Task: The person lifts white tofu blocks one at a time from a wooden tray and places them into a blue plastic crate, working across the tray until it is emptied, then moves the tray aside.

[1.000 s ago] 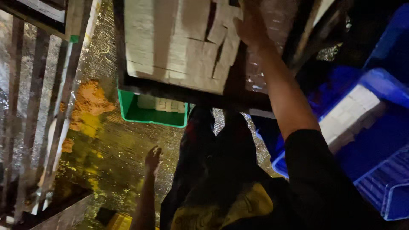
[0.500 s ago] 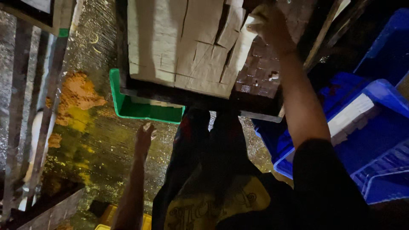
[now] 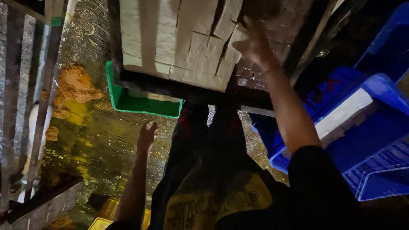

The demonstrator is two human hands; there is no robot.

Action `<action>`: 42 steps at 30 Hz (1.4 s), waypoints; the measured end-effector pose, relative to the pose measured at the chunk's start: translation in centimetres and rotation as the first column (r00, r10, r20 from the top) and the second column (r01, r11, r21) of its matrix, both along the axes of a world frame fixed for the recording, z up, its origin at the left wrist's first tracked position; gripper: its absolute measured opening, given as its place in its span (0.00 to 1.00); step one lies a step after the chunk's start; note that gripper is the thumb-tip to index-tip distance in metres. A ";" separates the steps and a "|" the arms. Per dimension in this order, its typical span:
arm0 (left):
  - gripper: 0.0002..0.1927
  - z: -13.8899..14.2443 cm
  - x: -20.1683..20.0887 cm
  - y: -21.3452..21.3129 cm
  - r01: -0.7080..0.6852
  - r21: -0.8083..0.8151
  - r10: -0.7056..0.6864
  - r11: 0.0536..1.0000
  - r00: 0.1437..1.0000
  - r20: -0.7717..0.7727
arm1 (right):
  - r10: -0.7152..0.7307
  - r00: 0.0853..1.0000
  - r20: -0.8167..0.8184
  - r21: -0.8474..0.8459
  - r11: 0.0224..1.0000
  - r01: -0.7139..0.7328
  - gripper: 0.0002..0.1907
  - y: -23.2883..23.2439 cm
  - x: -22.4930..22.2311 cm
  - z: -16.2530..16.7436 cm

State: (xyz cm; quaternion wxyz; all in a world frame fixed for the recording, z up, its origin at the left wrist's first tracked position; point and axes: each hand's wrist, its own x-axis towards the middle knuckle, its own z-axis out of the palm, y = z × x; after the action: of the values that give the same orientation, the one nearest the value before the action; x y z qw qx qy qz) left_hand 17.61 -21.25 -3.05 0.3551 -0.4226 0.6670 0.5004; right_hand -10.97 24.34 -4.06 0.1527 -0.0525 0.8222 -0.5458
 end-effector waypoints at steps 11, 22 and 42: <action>0.28 1.4 -1.3 0.8 0.047 -0.036 -0.046 0.998 0.999 0.017 | 0.133 0.978 0.163 0.183 0.970 -0.163 0.35 2.3 -1.7 1.4; 0.29 0.4 -1.6 0.2 0.035 -0.032 -0.036 0.999 0.999 -0.040 | 0.109 0.943 0.313 0.131 0.979 -0.156 0.28 1.2 0.2 1.5; 0.22 5.9 -12.1 11.8 0.053 0.262 0.096 0.964 0.847 -0.524 | 0.245 0.969 0.019 0.424 0.876 -0.230 0.44 -1.4 5.2 2.8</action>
State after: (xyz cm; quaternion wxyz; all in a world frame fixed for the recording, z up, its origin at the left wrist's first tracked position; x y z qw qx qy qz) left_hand 5.50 -9.45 2.86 0.2045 -0.2233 0.6610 0.6866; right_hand -5.74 22.96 -1.29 0.2118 -0.1280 0.9106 -0.3309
